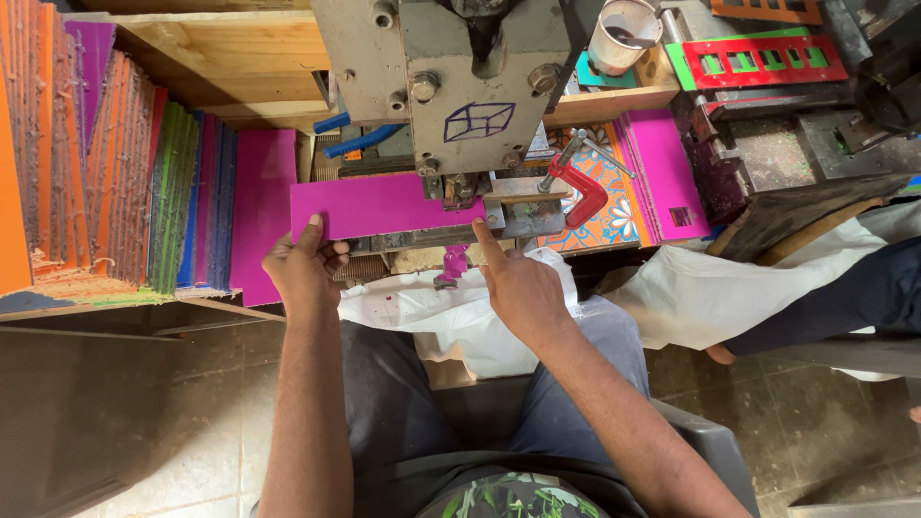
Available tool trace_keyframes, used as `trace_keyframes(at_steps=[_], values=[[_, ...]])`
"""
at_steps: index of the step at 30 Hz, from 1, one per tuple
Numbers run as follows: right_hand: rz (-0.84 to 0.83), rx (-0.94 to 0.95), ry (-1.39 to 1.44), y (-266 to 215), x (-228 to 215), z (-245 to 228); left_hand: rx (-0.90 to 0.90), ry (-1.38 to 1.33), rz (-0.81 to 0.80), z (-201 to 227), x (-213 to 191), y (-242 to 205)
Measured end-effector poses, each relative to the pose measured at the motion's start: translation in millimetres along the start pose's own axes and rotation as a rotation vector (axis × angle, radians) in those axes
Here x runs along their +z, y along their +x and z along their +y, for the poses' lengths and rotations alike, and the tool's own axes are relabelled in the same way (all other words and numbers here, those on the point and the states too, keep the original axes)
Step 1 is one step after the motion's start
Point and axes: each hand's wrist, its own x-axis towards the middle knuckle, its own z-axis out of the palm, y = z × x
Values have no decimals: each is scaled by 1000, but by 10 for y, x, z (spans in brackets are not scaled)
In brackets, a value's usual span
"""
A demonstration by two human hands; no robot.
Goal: The person repeatedly places pink plastic sheets under a manual press and punches a rectangular hole in each one. The finished pieces are set aside on the right side of the workbench.
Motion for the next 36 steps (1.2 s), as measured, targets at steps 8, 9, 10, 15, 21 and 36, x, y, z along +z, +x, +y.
trace_keyframes(at_steps=[8,9,10,15,21,36], values=[[-12,14,-2,9,-4,-4,-2,23,13,9,-11,40],[-5,-1,11,-3,-6,-31,-12,52,20,40,-52,34],[2,-15,24,-30,-13,-69,-22,80,26,80,-104,24],[-50,-126,96,-320,-159,-361,-76,61,-33,474,-695,-242],[227,-254,329,-604,-450,-527,65,221,-60,788,-1068,-930],[-154,528,317,-2208,-1508,1496,829,1510,-733,-997,260,-1175]])
